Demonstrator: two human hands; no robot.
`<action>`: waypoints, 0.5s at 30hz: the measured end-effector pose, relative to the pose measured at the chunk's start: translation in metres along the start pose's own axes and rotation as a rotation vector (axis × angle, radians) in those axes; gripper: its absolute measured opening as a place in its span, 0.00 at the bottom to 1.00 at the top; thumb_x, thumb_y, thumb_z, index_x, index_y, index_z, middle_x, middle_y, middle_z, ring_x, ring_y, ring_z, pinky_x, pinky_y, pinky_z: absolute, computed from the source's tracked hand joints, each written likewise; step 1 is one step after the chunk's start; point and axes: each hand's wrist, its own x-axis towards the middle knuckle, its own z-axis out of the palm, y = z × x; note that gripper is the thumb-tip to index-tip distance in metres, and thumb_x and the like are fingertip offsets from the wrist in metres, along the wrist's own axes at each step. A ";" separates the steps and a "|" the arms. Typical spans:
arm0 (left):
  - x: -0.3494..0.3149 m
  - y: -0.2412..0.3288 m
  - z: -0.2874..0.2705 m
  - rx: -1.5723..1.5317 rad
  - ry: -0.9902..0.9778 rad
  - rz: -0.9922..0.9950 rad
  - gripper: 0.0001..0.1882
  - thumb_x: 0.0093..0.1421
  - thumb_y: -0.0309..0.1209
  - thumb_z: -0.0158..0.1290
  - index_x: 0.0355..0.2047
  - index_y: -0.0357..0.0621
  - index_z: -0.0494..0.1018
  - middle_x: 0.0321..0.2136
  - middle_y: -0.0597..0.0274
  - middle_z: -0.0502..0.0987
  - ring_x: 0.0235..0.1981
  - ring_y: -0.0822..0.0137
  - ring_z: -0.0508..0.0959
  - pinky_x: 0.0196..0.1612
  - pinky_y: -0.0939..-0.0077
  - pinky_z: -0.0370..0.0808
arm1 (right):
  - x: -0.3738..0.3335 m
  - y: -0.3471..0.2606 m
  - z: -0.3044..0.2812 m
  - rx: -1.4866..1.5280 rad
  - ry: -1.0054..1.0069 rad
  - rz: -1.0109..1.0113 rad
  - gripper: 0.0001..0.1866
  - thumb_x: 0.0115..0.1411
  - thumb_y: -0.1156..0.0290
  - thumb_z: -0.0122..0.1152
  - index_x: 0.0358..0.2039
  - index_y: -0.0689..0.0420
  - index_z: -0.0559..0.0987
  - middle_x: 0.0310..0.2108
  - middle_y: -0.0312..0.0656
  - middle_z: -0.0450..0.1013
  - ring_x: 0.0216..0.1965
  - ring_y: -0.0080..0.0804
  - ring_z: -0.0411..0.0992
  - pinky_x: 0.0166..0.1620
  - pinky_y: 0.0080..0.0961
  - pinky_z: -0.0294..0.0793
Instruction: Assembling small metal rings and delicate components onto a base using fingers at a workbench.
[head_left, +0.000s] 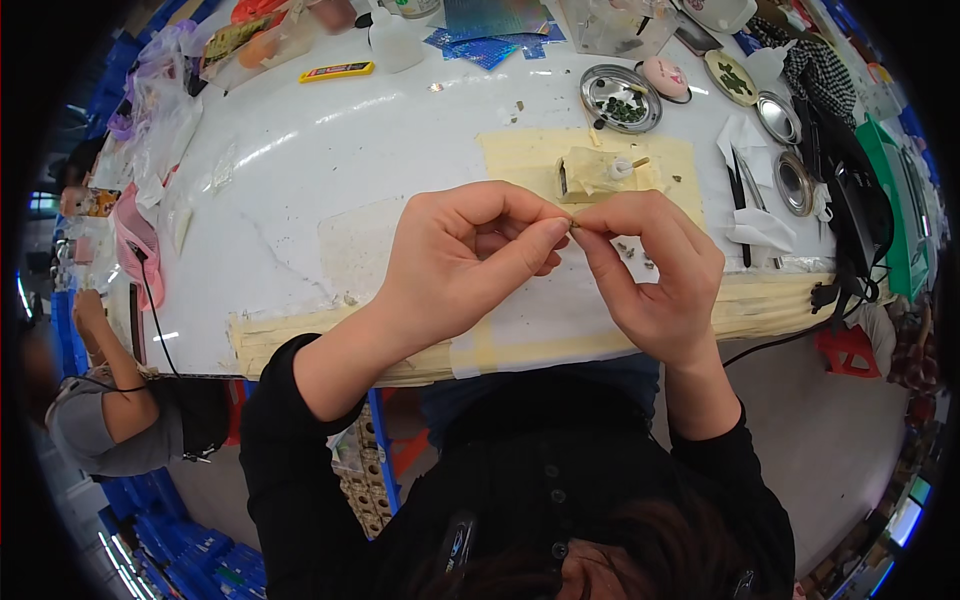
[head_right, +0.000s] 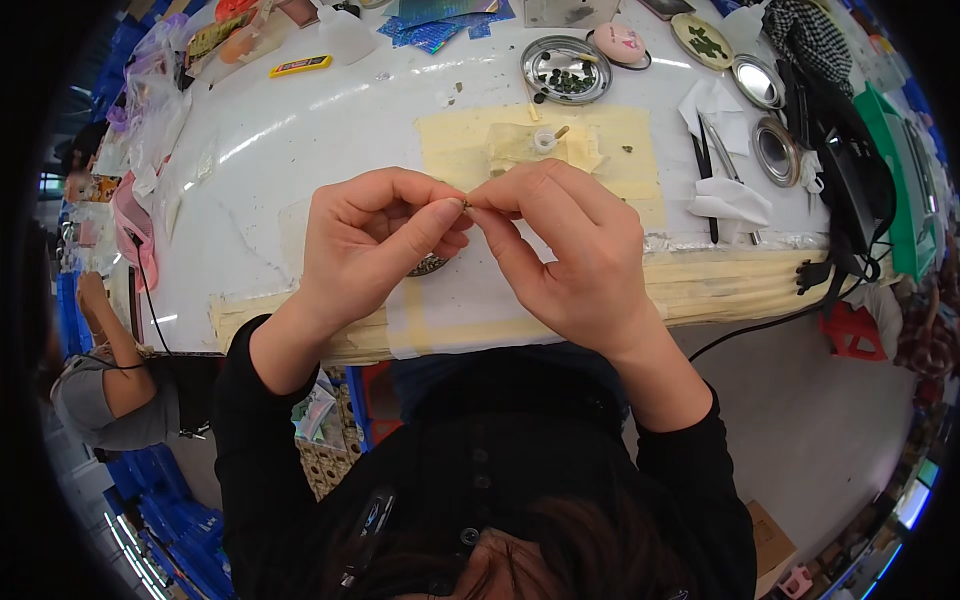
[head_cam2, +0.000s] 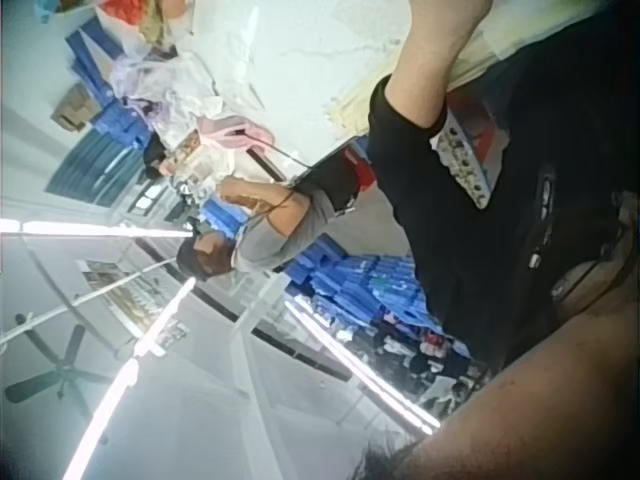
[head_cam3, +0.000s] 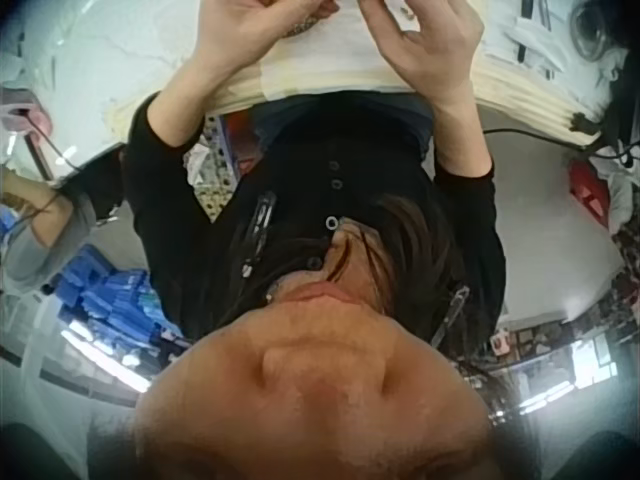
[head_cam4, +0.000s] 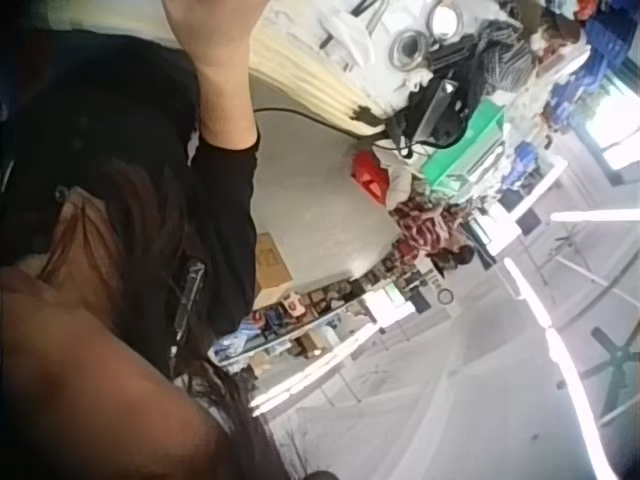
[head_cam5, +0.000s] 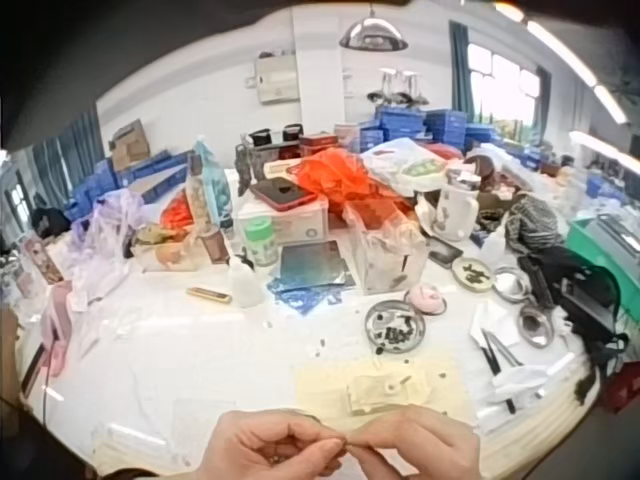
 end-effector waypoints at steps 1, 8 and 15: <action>0.000 0.000 0.001 0.001 0.008 -0.014 0.07 0.63 0.23 0.53 0.39 0.30 0.75 0.32 0.55 0.80 0.33 0.71 0.81 0.37 0.79 0.81 | -0.001 0.000 0.001 -0.046 0.018 -0.036 0.10 0.46 0.86 0.65 0.30 0.61 0.78 0.27 0.42 0.75 0.26 0.35 0.74 0.28 0.25 0.74; 0.000 0.000 -0.001 -0.201 0.023 -0.200 0.08 0.64 0.25 0.53 0.38 0.32 0.75 0.30 0.56 0.80 0.30 0.71 0.81 0.34 0.79 0.80 | -0.001 0.000 0.008 -0.200 0.055 -0.219 0.11 0.44 0.86 0.65 0.30 0.62 0.78 0.28 0.43 0.74 0.26 0.36 0.74 0.28 0.25 0.74; -0.002 -0.001 0.000 -0.191 0.023 -0.136 0.08 0.63 0.27 0.53 0.38 0.33 0.75 0.30 0.55 0.80 0.30 0.70 0.82 0.33 0.80 0.80 | -0.003 -0.002 0.005 0.164 0.006 0.159 0.10 0.45 0.87 0.65 0.30 0.63 0.78 0.26 0.42 0.75 0.27 0.34 0.75 0.29 0.23 0.74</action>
